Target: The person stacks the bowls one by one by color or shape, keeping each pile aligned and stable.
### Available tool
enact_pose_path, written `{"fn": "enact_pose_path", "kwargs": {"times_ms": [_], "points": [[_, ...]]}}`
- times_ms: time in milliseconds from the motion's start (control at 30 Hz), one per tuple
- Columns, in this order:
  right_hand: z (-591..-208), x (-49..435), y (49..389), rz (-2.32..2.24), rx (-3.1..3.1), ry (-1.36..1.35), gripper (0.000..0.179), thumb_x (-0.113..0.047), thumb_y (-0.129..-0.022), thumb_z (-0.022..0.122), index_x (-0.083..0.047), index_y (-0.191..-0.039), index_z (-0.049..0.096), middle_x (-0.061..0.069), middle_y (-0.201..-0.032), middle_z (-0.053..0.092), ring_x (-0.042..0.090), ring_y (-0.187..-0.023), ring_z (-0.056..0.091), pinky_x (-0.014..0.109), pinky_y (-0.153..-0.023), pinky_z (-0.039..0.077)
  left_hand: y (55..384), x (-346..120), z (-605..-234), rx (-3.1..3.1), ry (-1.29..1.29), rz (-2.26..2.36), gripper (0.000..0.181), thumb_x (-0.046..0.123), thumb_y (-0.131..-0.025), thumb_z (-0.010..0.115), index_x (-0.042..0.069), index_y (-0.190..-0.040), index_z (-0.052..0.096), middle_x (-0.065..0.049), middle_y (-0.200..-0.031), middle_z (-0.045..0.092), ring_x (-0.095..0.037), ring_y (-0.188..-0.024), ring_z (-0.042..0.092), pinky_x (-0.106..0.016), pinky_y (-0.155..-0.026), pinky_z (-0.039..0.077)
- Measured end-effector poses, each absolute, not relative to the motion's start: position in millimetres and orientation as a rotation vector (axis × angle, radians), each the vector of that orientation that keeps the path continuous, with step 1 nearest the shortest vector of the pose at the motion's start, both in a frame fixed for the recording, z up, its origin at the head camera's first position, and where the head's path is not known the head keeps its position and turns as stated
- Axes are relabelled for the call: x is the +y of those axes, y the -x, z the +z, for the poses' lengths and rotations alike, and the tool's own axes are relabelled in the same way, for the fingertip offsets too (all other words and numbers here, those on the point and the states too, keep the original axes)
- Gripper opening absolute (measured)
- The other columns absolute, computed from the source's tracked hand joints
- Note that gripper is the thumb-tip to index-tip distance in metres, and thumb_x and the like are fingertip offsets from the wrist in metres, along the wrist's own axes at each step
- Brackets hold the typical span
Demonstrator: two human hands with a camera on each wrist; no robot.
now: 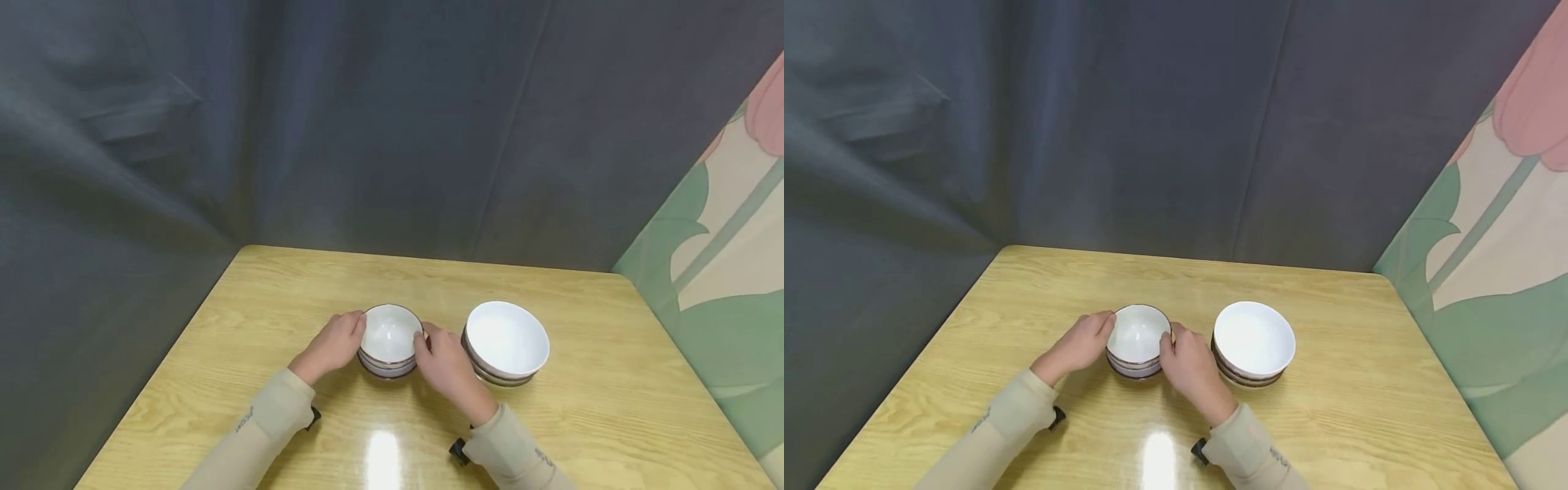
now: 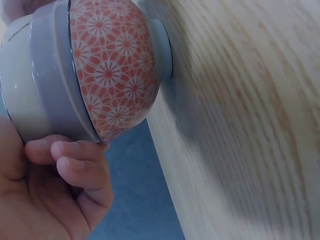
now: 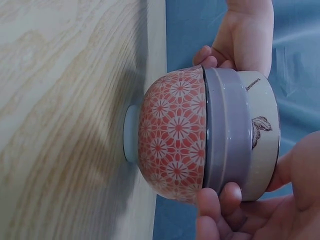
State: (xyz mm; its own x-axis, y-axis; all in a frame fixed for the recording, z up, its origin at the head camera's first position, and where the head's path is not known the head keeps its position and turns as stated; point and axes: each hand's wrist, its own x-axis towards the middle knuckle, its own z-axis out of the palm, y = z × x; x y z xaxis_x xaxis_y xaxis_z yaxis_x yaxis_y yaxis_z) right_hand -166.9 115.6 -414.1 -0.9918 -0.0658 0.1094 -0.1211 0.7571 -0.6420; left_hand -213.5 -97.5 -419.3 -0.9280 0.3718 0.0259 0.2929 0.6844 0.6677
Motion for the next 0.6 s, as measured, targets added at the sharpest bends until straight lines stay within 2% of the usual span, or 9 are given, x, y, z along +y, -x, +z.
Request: {"fn": "enact_pose_path", "kwargs": {"times_ms": [133, 200, 300, 367, 433, 500, 600], "points": [[-414.3, 115.1, 168.4, 1.046, -2.908, -0.131, 0.044, -0.024, -0.102, 0.047, 0.007, -0.131, 0.059, 0.002, -0.069, 0.058, 0.015, -0.058, 0.051, 0.031, -0.053, 0.043, 215.7, -99.9, -420.7, 2.751, -0.522, 1.086, 0.038, 0.019, -0.109, 0.031, 0.003, -0.101, 0.065, -0.004, -0.07, 0.05, -0.017, -0.064, 0.05, -0.033, -0.06, 0.046], [-415.5, 114.9, 168.6, 1.047, -2.921, -0.118, 0.045, -0.025, -0.102, 0.047, 0.007, -0.132, 0.059, 0.002, -0.069, 0.058, 0.015, -0.058, 0.051, 0.031, -0.053, 0.044, 215.5, -101.1, -421.9, 2.737, -0.513, 1.096, 0.04, 0.019, -0.109, 0.031, 0.001, -0.108, 0.066, -0.006, -0.077, 0.057, -0.018, -0.07, 0.053, -0.035, -0.065, 0.049], [-417.1, 115.4, 168.7, 1.042, -2.923, -0.116, 0.046, -0.025, -0.102, 0.047, 0.007, -0.132, 0.058, 0.002, -0.069, 0.058, 0.015, -0.058, 0.052, 0.031, -0.053, 0.044, 214.3, -102.5, -423.3, 2.723, -0.502, 1.117, 0.045, 0.023, -0.11, 0.03, -0.003, -0.125, 0.063, -0.014, -0.106, 0.069, -0.025, -0.097, 0.064, -0.042, -0.087, 0.053], [-417.8, 115.7, 168.8, 1.042, -2.923, -0.121, 0.046, -0.026, -0.102, 0.047, 0.007, -0.133, 0.058, 0.002, -0.068, 0.058, 0.015, -0.057, 0.051, 0.031, -0.053, 0.044, 212.7, -103.8, -423.1, 2.715, -0.484, 1.133, 0.05, 0.028, -0.11, 0.03, -0.005, -0.135, 0.056, -0.018, -0.129, 0.064, -0.03, -0.122, 0.059, -0.046, -0.104, 0.047], [-417.7, 115.9, 168.7, 1.044, -2.927, -0.129, 0.047, -0.028, -0.103, 0.047, 0.006, -0.135, 0.057, 0.001, -0.067, 0.057, 0.014, -0.056, 0.051, 0.031, -0.053, 0.043, 210.9, -106.0, -421.0, 2.709, -0.467, 1.14, 0.054, 0.033, -0.11, 0.029, -0.005, -0.141, 0.051, -0.02, -0.141, 0.056, -0.033, -0.136, 0.049, -0.048, -0.112, 0.038], [-416.5, 116.0, 167.6, 1.059, -2.936, -0.133, 0.05, -0.031, -0.104, 0.047, 0.004, -0.139, 0.053, 0.0, -0.065, 0.056, 0.014, -0.053, 0.049, 0.031, -0.052, 0.042, 209.0, -109.0, -417.1, 2.73, -0.458, 1.111, 0.057, 0.037, -0.11, 0.029, -0.003, -0.143, 0.049, -0.019, -0.145, 0.053, -0.034, -0.138, 0.045, -0.049, -0.114, 0.036], [-410.0, 117.0, 162.2, 1.094, -2.933, -0.141, 0.053, -0.034, -0.104, 0.048, -0.001, -0.145, 0.048, -0.002, -0.061, 0.053, 0.013, -0.049, 0.045, 0.031, -0.05, 0.039, 206.0, -114.5, -412.1, 2.833, -0.465, 1.023, 0.056, 0.04, -0.109, 0.031, 0.001, -0.141, 0.054, -0.016, -0.14, 0.058, -0.035, -0.132, 0.052, -0.052, -0.109, 0.041]]}}
